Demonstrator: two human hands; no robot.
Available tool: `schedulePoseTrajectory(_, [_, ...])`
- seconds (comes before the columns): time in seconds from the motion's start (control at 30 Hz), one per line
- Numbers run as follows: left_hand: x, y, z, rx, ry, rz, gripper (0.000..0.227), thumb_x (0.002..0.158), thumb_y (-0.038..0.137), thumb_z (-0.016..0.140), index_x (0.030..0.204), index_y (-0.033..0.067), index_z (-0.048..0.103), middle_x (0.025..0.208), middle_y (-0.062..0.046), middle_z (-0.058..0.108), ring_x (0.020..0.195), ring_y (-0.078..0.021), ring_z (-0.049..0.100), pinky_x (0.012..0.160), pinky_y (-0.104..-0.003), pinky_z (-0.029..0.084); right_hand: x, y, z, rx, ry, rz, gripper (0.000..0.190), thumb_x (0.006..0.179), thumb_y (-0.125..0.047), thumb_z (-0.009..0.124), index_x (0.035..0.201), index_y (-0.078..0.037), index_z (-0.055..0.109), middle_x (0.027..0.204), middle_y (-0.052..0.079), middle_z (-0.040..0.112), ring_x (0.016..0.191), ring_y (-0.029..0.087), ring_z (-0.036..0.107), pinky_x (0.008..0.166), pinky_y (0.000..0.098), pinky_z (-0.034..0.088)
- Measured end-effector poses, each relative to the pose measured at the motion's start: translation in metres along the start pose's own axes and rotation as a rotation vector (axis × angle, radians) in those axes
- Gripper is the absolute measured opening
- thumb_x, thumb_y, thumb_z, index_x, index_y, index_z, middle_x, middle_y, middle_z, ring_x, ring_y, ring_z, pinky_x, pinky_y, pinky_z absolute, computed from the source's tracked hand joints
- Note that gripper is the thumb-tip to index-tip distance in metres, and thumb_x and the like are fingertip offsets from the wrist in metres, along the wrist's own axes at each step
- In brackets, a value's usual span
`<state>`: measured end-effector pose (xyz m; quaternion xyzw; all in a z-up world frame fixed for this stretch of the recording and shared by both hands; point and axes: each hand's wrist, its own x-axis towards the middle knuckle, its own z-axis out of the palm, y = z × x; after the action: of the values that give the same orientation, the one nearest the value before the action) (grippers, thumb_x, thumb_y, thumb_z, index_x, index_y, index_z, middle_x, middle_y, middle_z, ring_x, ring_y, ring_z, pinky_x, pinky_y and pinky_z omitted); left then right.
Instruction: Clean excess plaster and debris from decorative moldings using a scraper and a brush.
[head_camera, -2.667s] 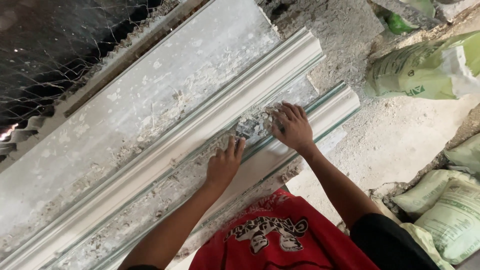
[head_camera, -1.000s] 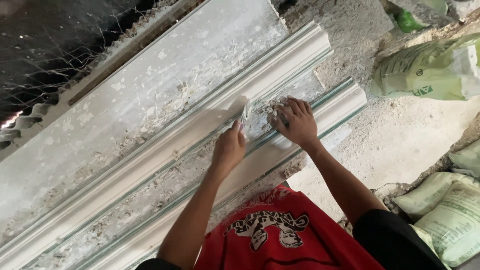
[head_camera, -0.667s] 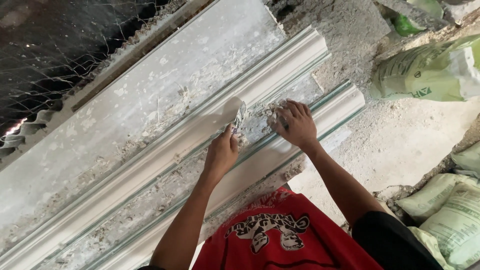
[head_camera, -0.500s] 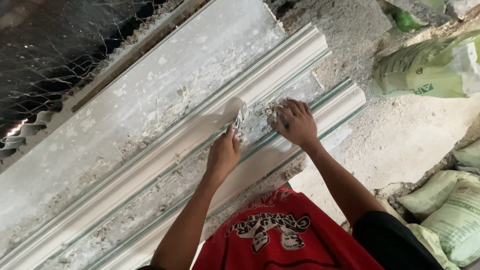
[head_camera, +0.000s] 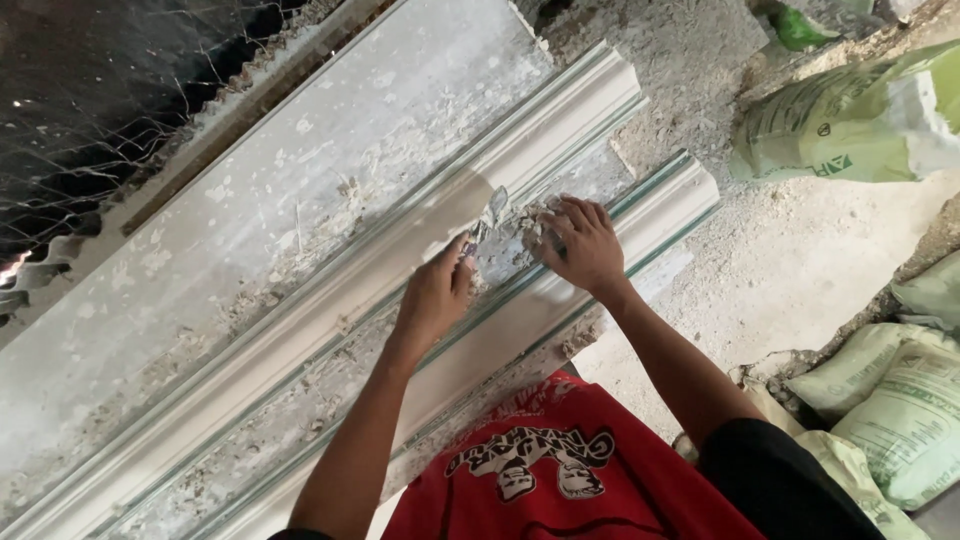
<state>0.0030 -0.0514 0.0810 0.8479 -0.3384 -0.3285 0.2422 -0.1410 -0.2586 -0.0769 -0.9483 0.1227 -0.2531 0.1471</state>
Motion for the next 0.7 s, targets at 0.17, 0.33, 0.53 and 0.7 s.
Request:
schedulePoseTrajectory(0.17, [0.036, -0.063, 0.022, 0.210, -0.061, 0.037, 0.050, 0.104, 0.025, 0.043, 0.153, 0.0120, 0.049, 0.125, -0.023, 0.067, 0.106, -0.0489, 0.068, 0.083, -0.061, 0.057, -0.002, 0.002, 0.005, -0.015, 0.001, -0.006, 0.039, 0.087, -0.046, 0.065, 0.118, -0.024, 0.071, 0.115, 0.004, 0.065, 0.126, 0.024, 0.062, 0.107, 0.0428, 0.044])
schedulePoseTrajectory(0.33, [0.049, -0.065, 0.012, 0.342, -0.142, 0.015, 0.053, 0.104, 0.028, 0.040, 0.156, 0.0201, 0.044, 0.129, -0.018, 0.066, 0.107, -0.0477, 0.068, 0.087, -0.063, 0.056, 0.007, -0.007, -0.010, -0.056, -0.009, 0.039, 0.048, 0.089, -0.047, 0.062, 0.130, -0.022, 0.067, 0.117, 0.006, 0.065, 0.127, 0.026, 0.061, 0.107, 0.0432, 0.044])
schedulePoseTrajectory(0.53, [0.088, -0.043, 0.013, 0.461, -0.198, -0.015, 0.043, 0.101, 0.029, 0.047, 0.144, 0.0244, 0.054, 0.109, -0.015, 0.072, 0.096, -0.0453, 0.073, 0.082, -0.060, 0.060, 0.012, -0.009, -0.006, -0.092, -0.062, 0.051, 0.055, 0.088, -0.052, 0.060, 0.135, -0.024, 0.065, 0.127, 0.004, 0.067, 0.134, 0.027, 0.056, 0.110, 0.0438, 0.041])
schedulePoseTrajectory(0.7, [0.134, -0.014, 0.013, 0.577, -0.225, 0.171, 0.026, 0.094, 0.017, 0.054, 0.114, 0.0182, 0.069, 0.086, -0.010, 0.074, 0.080, -0.0437, 0.076, 0.066, -0.056, 0.061, 0.010, -0.012, -0.010, -0.069, -0.073, 0.048, 0.057, 0.090, -0.053, 0.058, 0.137, -0.022, 0.064, 0.128, 0.006, 0.068, 0.133, 0.030, 0.057, 0.109, 0.0451, 0.041])
